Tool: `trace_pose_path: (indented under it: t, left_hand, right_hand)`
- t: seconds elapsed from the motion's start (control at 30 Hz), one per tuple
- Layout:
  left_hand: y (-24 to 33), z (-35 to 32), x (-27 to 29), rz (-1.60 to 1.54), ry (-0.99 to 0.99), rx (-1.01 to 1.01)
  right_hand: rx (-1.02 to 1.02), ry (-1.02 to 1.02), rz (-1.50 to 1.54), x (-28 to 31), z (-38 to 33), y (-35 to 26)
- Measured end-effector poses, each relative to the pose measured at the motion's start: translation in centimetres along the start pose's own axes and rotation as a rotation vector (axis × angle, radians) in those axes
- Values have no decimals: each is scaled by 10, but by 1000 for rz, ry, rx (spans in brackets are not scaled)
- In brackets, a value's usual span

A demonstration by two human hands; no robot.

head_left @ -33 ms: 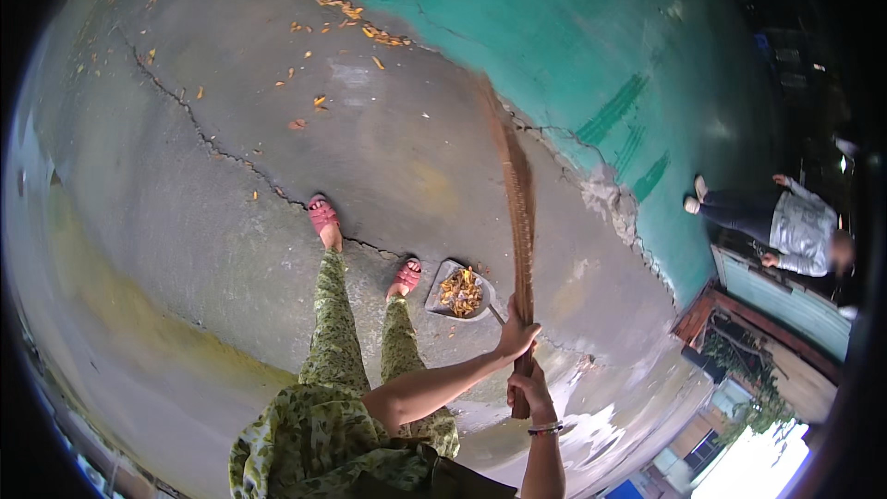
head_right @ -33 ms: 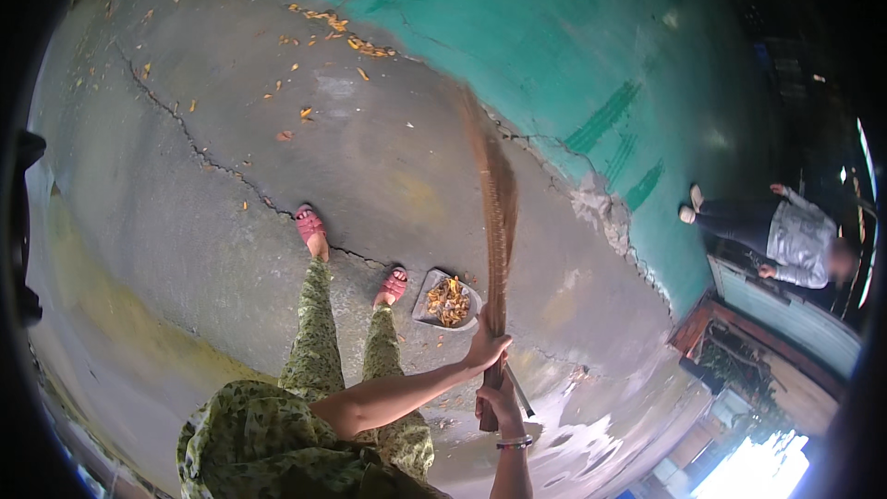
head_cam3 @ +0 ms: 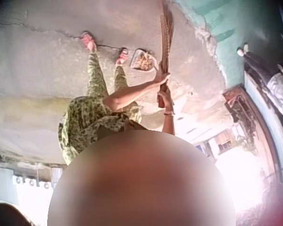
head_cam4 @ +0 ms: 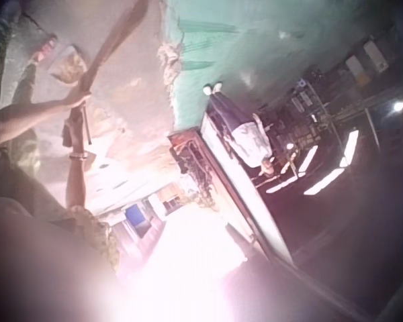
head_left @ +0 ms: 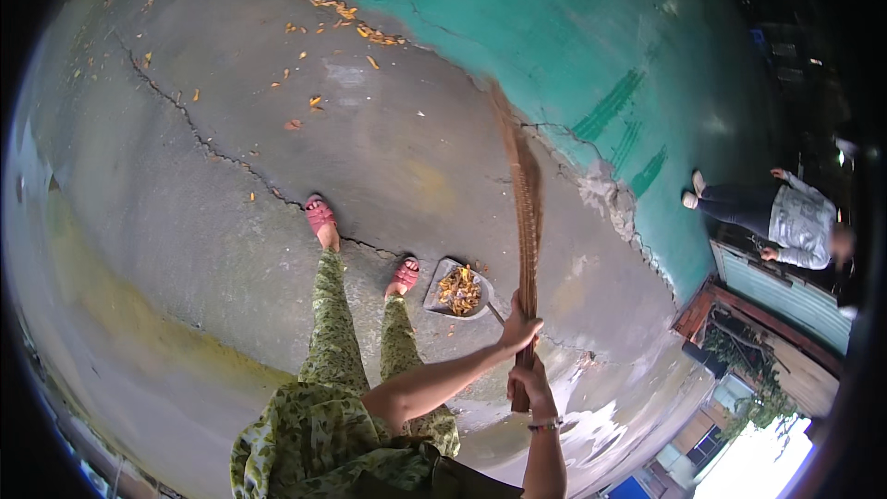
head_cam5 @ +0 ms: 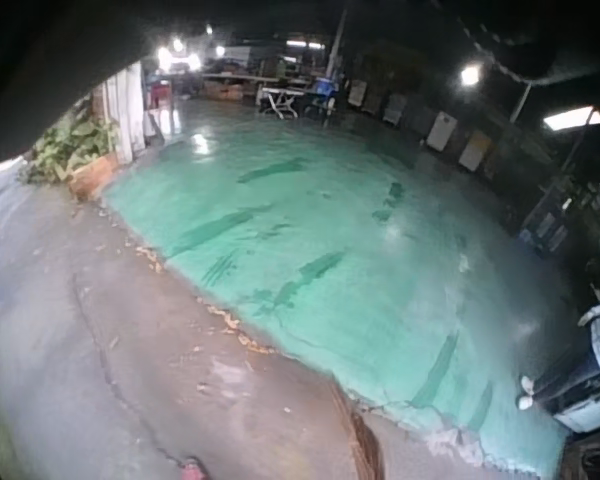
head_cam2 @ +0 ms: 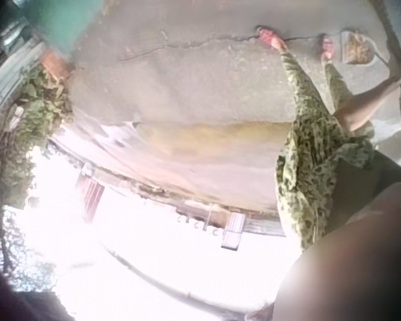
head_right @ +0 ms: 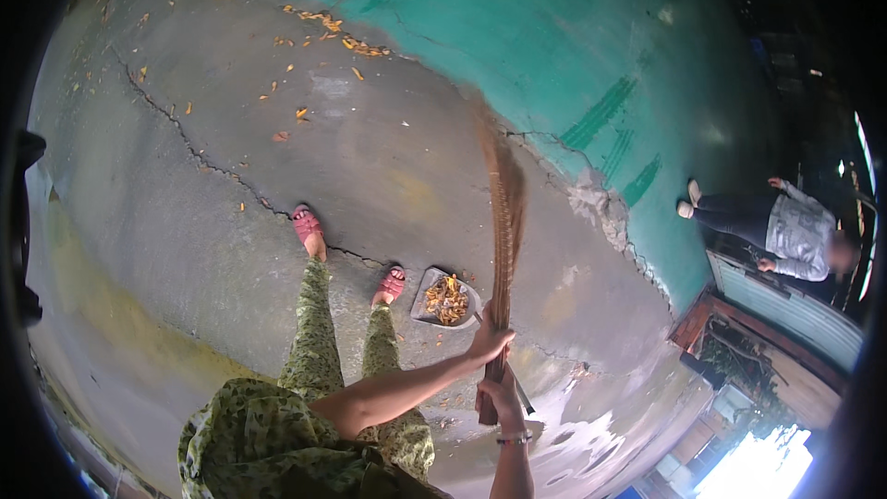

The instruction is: The person sweeps scattered dry leaves on a paved outdoor surface using a traditional straw broom and a dustpan. They gather the leaves into piles and sweep them into the dustpan, repeating the process across the area.

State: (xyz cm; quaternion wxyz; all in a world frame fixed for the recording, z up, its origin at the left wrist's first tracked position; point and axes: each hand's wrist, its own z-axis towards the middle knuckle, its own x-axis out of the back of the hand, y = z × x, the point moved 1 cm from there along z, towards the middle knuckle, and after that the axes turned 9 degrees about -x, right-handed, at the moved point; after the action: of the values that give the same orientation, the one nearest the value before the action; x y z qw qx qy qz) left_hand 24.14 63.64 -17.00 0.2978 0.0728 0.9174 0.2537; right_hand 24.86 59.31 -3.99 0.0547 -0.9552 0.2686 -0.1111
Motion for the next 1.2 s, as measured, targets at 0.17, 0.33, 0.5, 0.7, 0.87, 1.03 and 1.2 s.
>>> trace_pose_path:
  t: [0.17,0.33,0.5,0.7,0.87,1.03,1.2]
  left_hand:
    - [-11,110,24,-418,-168,197]
    - [-20,24,-24,-129,258,130]
    - [-32,-2,-47,-59,43,118]
    - [17,92,40,-12,-236,145]
    - [97,115,242,-264,-131,416]
    - [202,77,350,-315,221,-7]
    - [274,40,343,-120,746,-370]
  right_hand:
    - [-93,-39,-49,-6,90,-48]
    - [-123,-98,-85,59,43,-2]
    - [18,-31,-1,64,3,18]
    - [97,-53,274,-40,103,-16]
    - [-12,-317,111,-227,145,-66]
    - [564,-204,-296,-351,204,-60]
    - [28,-778,-463,-334,92,-202]
